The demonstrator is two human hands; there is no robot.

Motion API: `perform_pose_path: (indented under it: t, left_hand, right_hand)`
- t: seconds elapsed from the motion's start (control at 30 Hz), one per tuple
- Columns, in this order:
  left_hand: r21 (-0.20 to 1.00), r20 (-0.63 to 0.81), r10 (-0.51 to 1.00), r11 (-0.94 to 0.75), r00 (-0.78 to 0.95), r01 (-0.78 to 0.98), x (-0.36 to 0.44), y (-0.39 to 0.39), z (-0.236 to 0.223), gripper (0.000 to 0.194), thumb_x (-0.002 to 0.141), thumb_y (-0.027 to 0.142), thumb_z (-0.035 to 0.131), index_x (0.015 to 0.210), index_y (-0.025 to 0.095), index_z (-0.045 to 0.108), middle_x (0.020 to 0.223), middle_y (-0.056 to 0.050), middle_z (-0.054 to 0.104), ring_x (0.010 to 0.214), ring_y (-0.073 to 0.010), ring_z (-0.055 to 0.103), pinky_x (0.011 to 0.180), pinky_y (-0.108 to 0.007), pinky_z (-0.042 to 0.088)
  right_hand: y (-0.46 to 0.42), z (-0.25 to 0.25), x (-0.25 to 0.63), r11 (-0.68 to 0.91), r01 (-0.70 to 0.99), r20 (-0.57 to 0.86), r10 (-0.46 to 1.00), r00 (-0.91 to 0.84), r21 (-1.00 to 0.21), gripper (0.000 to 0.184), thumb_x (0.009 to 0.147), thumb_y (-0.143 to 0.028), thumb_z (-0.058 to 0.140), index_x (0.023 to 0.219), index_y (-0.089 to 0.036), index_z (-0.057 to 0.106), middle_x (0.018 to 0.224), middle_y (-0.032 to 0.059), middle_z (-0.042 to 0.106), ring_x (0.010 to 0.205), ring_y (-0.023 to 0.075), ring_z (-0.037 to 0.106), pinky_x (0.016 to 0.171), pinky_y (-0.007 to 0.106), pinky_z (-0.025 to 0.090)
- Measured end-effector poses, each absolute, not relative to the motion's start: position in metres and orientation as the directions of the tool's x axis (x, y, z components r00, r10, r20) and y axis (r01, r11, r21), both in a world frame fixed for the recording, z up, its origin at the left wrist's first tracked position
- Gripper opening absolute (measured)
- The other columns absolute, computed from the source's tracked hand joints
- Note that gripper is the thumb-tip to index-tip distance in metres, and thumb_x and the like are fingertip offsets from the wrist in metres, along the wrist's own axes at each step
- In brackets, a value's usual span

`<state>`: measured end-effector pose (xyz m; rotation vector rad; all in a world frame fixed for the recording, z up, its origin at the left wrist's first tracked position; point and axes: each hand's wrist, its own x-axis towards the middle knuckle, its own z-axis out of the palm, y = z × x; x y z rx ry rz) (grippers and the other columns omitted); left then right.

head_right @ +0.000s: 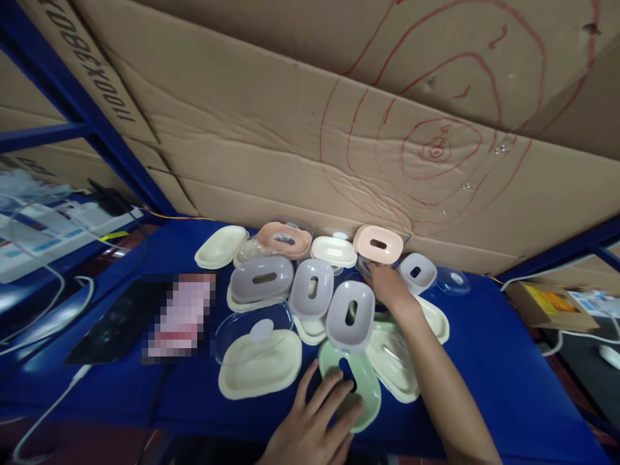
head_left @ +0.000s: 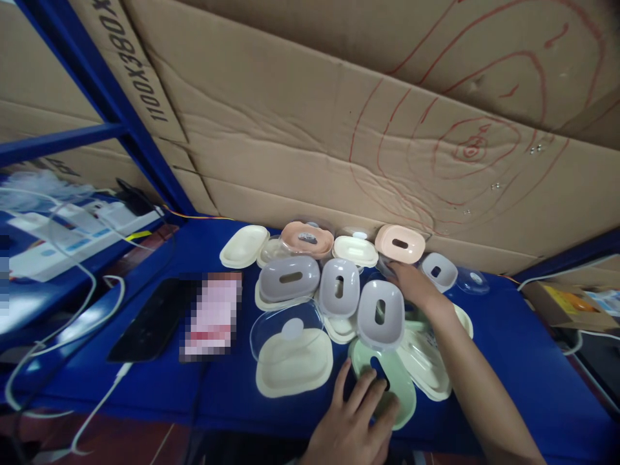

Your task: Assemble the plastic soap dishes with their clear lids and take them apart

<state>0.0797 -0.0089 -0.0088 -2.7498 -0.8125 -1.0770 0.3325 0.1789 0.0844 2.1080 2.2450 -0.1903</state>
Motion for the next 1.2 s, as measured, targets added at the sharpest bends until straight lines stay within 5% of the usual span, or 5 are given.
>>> perform_pose_path:
  t: [0.17, 0.37, 0.83, 1.0, 1.2]
  left_hand:
    - [0.117, 0.641, 0.453, -0.855, 0.619, 0.505, 0.080, -0.010, -0.008, 0.030, 0.099, 0.040, 0.068, 0.126, 0.028, 0.073, 0.128, -0.005, 0.072, 0.130, -0.0264, 0.060, 0.136, -0.061, 0.006]
    - [0.124, 0.665, 0.447, -0.856, 0.598, 0.502, 0.082, -0.009, -0.008, 0.028, 0.099, 0.040, 0.068, 0.123, 0.026, 0.074, 0.125, -0.005, 0.074, 0.128, -0.0258, 0.061, 0.136, -0.061, 0.004]
    - [0.127, 0.689, 0.437, -0.858, 0.578, 0.497, 0.081, -0.008, -0.006, 0.026, 0.099, 0.039, 0.068, 0.120, 0.025, 0.075, 0.122, -0.005, 0.075, 0.126, -0.0254, 0.063, 0.136, -0.061, 0.004]
    - [0.119, 0.693, 0.433, -0.858, 0.577, 0.500, 0.082, -0.008, -0.007, 0.026, 0.098, 0.039, 0.068, 0.119, 0.024, 0.075, 0.122, -0.005, 0.075, 0.125, -0.0254, 0.063, 0.136, -0.062, 0.002]
    - [0.104, 0.704, 0.418, -0.860, 0.574, 0.500, 0.084, -0.007, -0.013, 0.027, 0.097, 0.039, 0.069, 0.120, 0.025, 0.074, 0.121, -0.005, 0.074, 0.125, -0.0260, 0.062, 0.135, -0.063, 0.004]
  right_hand:
    - [0.179, 0.087, 0.337, 0.075, 0.995, -0.122, 0.989, -0.081, -0.061, 0.034, 0.101, -0.022, 0.054, 0.134, -0.019, 0.063, 0.120, 0.0170, 0.078, 0.106, 0.0332, 0.075, 0.087, 0.037, 0.052]
    - [0.182, 0.094, 0.338, 0.145, 0.982, -0.071, 0.986, -0.154, -0.118, 0.029, 0.106, -0.030, 0.050, 0.132, -0.025, 0.064, 0.130, 0.0084, 0.076, 0.112, 0.0255, 0.072, 0.095, 0.033, 0.051]
    - [0.186, 0.085, 0.312, -0.061, 0.998, -0.038, 0.997, 0.061, 0.015, 0.036, 0.109, -0.035, 0.047, 0.138, -0.016, 0.059, 0.135, 0.0244, 0.069, 0.122, 0.0352, 0.068, 0.100, 0.043, 0.050]
    - [0.190, 0.084, 0.314, -0.064, 0.998, -0.078, 0.995, 0.063, -0.011, 0.034, 0.104, -0.032, 0.059, 0.134, -0.018, 0.062, 0.137, 0.0204, 0.071, 0.121, 0.0329, 0.070, 0.097, 0.038, 0.051]
    - [0.189, 0.101, 0.318, -0.066, 0.996, -0.011, 0.998, 0.065, -0.059, 0.043, 0.110, -0.031, 0.042, 0.147, -0.015, 0.056, 0.131, 0.0223, 0.074, 0.116, 0.0351, 0.072, 0.094, 0.041, 0.051]
